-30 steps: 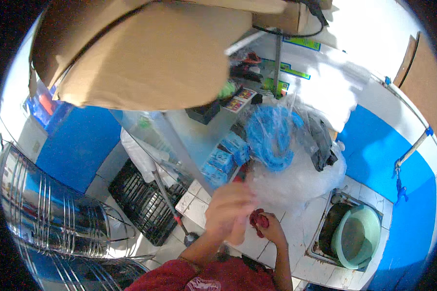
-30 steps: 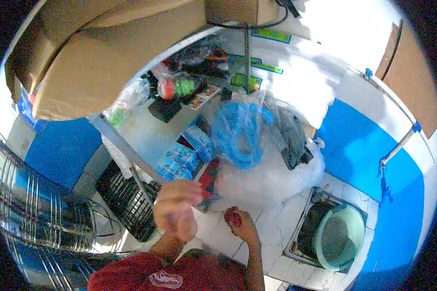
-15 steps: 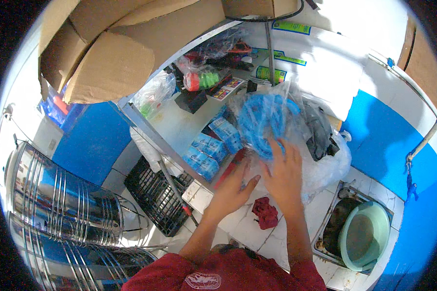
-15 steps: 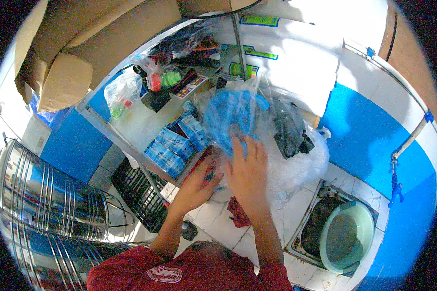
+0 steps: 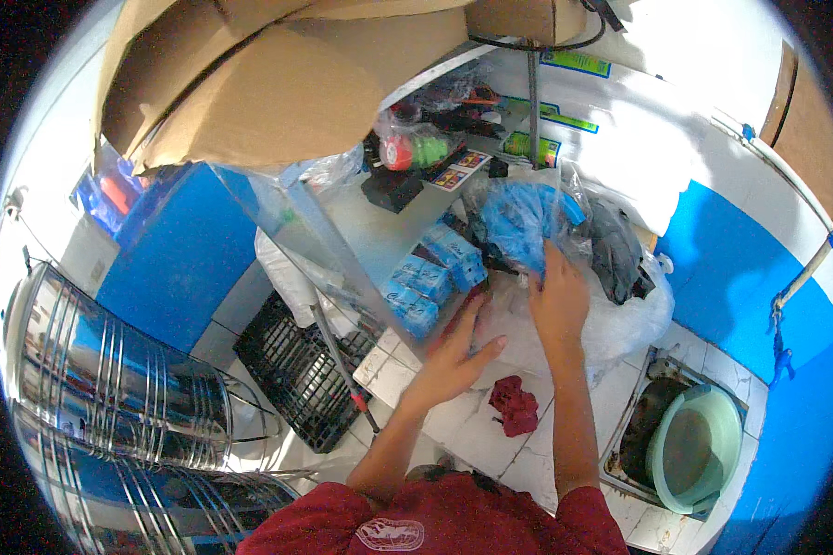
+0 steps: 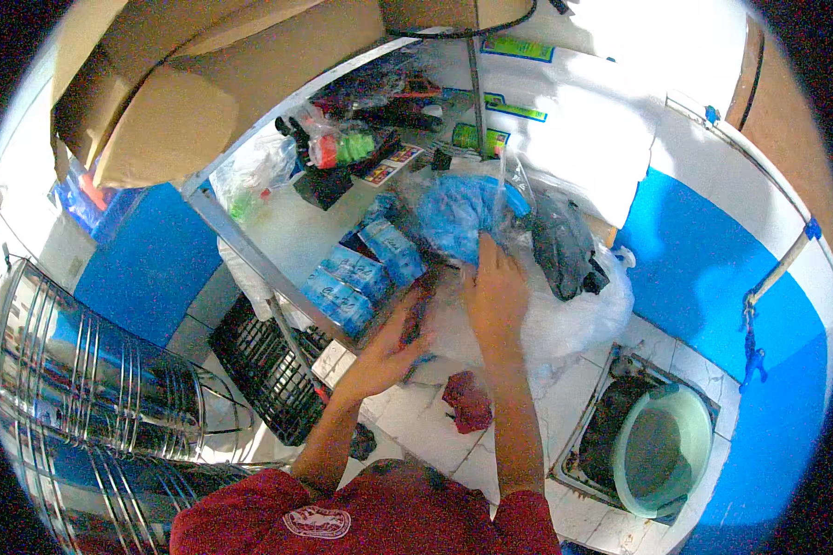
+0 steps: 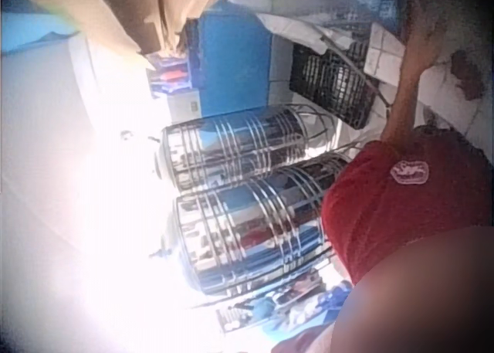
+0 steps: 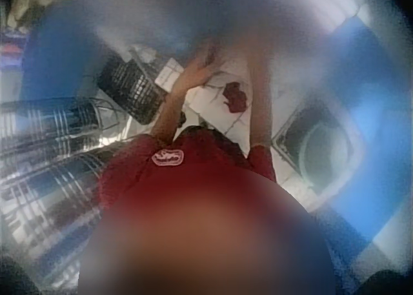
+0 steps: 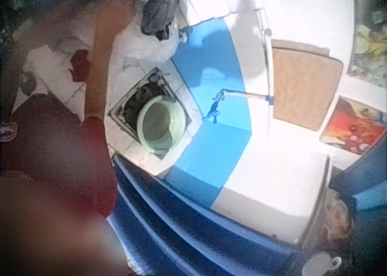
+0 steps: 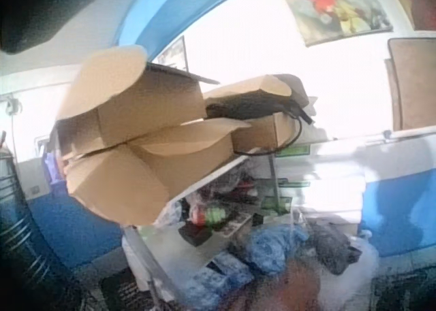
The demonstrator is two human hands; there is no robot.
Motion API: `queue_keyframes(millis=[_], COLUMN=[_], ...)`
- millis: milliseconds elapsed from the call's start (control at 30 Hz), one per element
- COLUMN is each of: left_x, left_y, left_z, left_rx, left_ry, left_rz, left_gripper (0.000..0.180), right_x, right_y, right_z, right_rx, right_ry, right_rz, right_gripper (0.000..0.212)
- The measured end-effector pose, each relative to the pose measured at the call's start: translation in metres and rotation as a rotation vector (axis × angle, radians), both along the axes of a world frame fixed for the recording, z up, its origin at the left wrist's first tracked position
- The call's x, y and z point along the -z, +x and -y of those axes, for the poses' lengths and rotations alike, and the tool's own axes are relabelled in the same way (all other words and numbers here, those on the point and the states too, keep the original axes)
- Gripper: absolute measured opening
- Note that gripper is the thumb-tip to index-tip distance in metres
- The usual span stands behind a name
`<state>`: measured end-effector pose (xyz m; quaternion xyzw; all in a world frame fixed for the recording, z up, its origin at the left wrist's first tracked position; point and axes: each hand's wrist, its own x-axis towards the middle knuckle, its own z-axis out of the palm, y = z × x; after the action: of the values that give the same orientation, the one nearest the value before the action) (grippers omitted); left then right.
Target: The person retrieves a red cloth from a metal shelving unit, moves to a sink, and washes the cloth by hand in a basin of water. They rinse and wring the cloth multiple times before returning it to the shelf.
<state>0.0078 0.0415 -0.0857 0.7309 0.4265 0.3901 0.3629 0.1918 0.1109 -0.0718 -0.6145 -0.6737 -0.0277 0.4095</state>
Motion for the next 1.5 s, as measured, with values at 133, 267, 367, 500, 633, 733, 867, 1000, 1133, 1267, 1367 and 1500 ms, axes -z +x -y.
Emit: queue_keyframes(millis=[133, 267, 367, 500, 633, 733, 867, 1000, 1133, 1267, 1367, 1500], left_x=[0.015, 0.027, 0.032, 0.029, 0.031, 0.038, 0.046, 0.046, 0.039, 0.025, 0.01, -0.01], left_y=[0.006, 0.032, 0.047, 0.054, 0.063, 0.069, 0.072, 0.078, 0.083, 0.089, 0.086, 0.082], left_z=[-0.009, -0.035, -0.047, -0.057, -0.052, -0.05, -0.055, -0.059, -0.053, -0.035, -0.028, -0.019], left_rx=[0.026, -0.024, -0.052, -0.056, -0.162, -0.197, -0.147, -0.194, -0.272, -0.444, -0.289, -0.207], left_ry=[-0.226, -0.255, -0.287, -0.287, -0.208, -0.301, -0.344, -0.245, -0.176, -0.085, 0.001, -0.013], left_rz=[0.364, 0.64, 0.731, 0.75, 0.806, 0.848, 0.832, 0.764, 0.681, 0.656, 0.795, 0.857], left_gripper=[0.064, 0.069, 0.068, 0.069, 0.058, 0.06, 0.058, 0.065, 0.071, 0.067, 0.061, 0.056], right_x=[-0.009, -0.006, -0.007, -0.031, -0.066, -0.072, -0.06, -0.05, -0.055, -0.067, -0.077, -0.087], right_y=[0.002, -0.004, -0.007, 0.011, 0.042, 0.045, 0.046, 0.048, 0.054, 0.059, 0.06, 0.052], right_z=[0.004, 0.007, 0.015, 0.036, 0.005, -0.051, -0.088, -0.087, -0.083, -0.072, -0.049, -0.008], right_rx=[0.012, 0.0, 0.026, -0.195, -0.109, 0.067, 0.067, -0.052, -0.199, -0.391, -0.487, -0.371], right_ry=[-0.167, 0.023, -0.004, -0.043, -0.001, 0.057, -0.216, -0.021, -0.099, -0.031, 0.076, -0.214], right_rz=[-0.162, -0.038, 0.049, -0.062, -0.038, 0.091, 0.19, 0.159, -0.075, -0.219, -0.417, -0.562], right_gripper=[0.057, 0.058, 0.061, 0.063, 0.059, 0.063, 0.067, 0.063, 0.051, 0.032, 0.024, 0.03])
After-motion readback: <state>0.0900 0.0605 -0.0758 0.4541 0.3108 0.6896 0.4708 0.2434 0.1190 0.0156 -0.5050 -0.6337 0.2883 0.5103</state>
